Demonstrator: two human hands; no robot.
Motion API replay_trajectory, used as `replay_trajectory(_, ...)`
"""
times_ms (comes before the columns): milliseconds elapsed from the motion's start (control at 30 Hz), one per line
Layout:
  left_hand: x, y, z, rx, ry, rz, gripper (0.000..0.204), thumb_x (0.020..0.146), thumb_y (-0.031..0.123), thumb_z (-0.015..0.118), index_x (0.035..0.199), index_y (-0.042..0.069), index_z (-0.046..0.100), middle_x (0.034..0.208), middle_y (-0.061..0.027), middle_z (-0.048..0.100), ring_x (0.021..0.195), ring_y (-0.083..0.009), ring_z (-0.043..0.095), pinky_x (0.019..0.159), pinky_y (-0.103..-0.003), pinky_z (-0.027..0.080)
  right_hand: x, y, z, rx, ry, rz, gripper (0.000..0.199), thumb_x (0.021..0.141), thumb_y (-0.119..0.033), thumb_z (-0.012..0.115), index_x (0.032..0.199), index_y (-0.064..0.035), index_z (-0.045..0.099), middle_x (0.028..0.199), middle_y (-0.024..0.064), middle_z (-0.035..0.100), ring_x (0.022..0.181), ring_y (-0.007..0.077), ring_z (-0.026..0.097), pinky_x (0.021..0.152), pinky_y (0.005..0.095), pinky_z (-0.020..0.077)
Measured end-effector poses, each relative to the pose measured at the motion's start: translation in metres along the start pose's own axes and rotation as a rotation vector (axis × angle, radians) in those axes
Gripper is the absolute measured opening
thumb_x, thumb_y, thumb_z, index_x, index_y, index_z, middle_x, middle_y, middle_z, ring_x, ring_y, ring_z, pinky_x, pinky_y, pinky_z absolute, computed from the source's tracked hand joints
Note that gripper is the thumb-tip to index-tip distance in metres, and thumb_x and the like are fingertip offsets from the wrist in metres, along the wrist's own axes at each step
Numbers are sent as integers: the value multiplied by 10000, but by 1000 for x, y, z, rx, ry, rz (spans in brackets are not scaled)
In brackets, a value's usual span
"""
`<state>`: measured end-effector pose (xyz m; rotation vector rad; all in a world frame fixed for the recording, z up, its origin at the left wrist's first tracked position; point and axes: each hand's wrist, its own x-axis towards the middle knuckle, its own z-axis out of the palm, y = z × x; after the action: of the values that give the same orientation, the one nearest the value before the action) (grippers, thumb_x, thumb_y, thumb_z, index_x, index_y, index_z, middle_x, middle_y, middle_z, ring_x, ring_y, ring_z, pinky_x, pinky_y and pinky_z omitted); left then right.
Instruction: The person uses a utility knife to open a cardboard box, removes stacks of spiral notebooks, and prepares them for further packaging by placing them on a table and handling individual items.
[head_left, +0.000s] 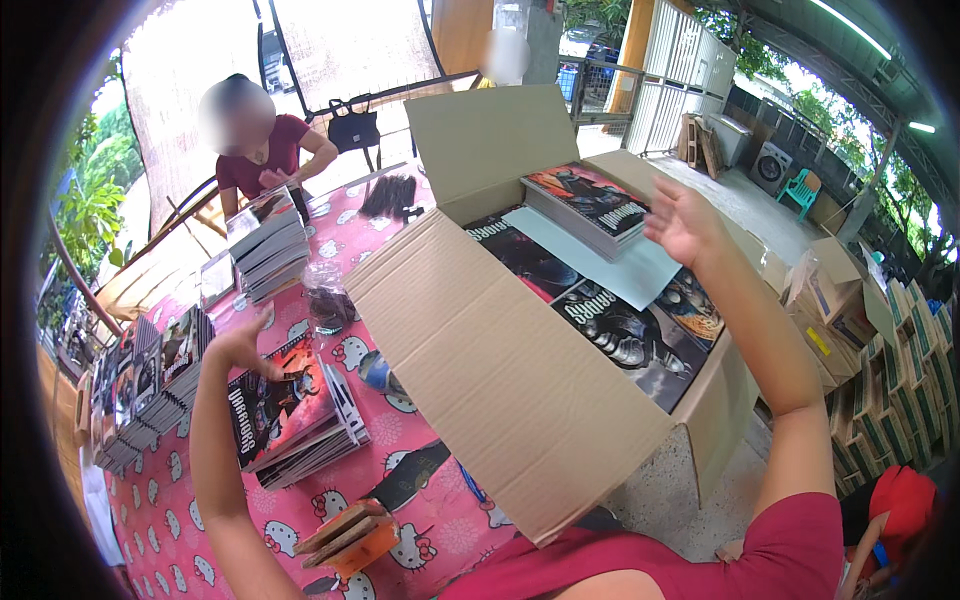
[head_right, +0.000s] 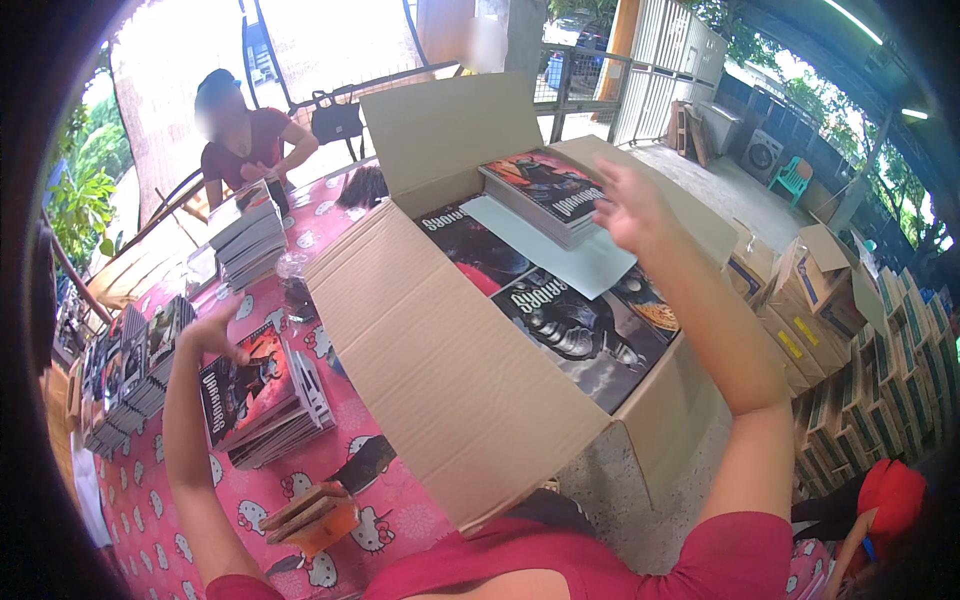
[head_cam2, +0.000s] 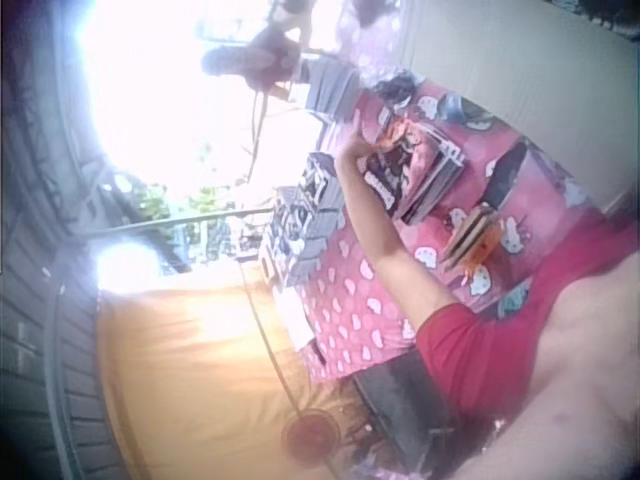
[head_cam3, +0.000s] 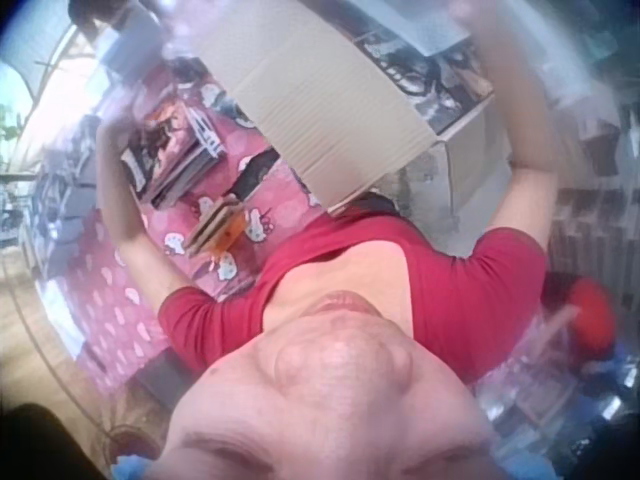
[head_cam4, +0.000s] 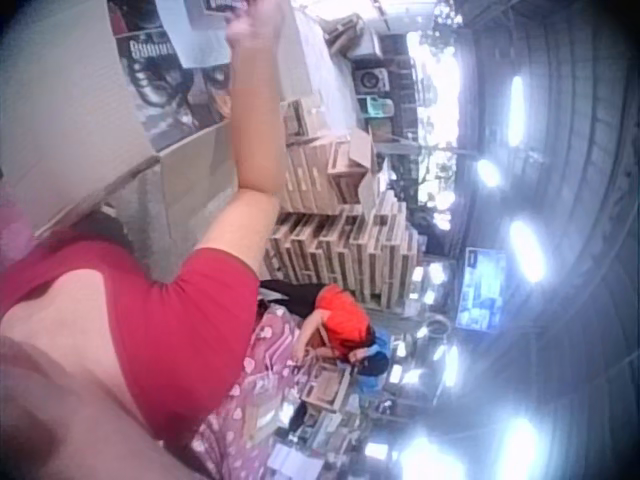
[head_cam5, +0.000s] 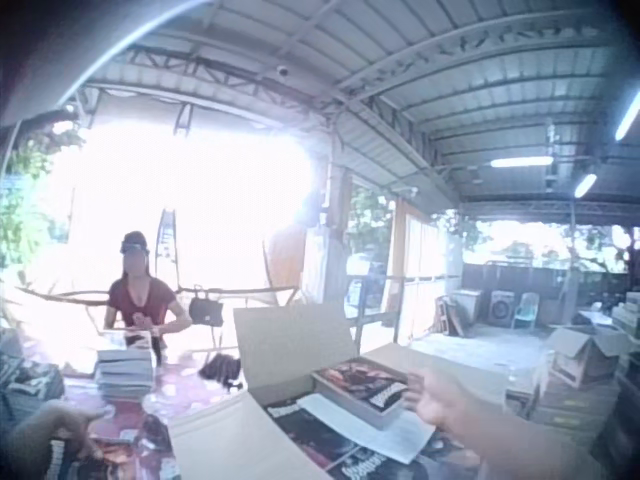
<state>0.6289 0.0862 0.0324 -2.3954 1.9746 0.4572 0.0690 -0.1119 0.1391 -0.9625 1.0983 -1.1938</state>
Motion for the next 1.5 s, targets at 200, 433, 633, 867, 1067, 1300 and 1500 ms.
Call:
replay_trajectory(200,38,204,-65,-1299,314,381,707,803,213,622,1374,63,233,1266,-169,439,1128,-253,490,834,-307,458,62,47,-35,131,254,362,727,875,-522,400,1401,-101,128,1417,163,218,1329,331,152,1058,535,113)
replay_trajectory(433,73,456,-83,-1815,-346,-84,731,822,399,587,1388,105,230,1366,-195,314,1240,-412,302,1016,-567,216,99,33,-16,190,146,520,782,792,-729,254,1214,-116,495,1169,69,570,1121,292,484,960,535,255)
replay_trajectory(633,174,484,-21,-2037,-180,-354,477,814,328,594,1223,128,451,1207,-99,495,1099,-286,458,958,-611,231,53,26,14,449,388,464,758,752,-661,472,1253,-97,403,1268,151,414,1133,360,405,918,602,273)
replay_trajectory(867,157,500,-19,-1941,-291,-388,421,814,400,562,1144,140,528,1237,-79,494,1116,-311,455,925,-608,248,89,39,-33,523,338,420,870,597,-704,631,1219,-133,419,1222,148,380,1079,328,398,850,505,337)
replay_trajectory(1067,146,491,-19,-1886,-279,-411,641,786,441,576,1300,118,369,1377,-141,325,1242,-348,308,967,-610,197,101,53,-28,384,209,308,734,660,-620,637,1197,-168,421,1108,79,457,986,286,417,817,471,340)
replay_trajectory(1300,149,481,-18,-1816,-272,-401,740,751,454,598,1342,111,313,1408,-157,266,1266,-365,255,977,-603,196,91,44,-14,404,100,311,673,747,-557,587,1234,-125,419,1260,78,456,1203,276,373,930,522,263)
replay_trajectory(1500,129,495,-19,-1787,-163,-360,729,736,442,603,1321,103,332,1382,-144,304,1252,-344,279,961,-592,227,132,71,-26,457,-86,258,560,745,-397,646,1177,-98,452,1176,98,518,1062,318,501,871,560,359)
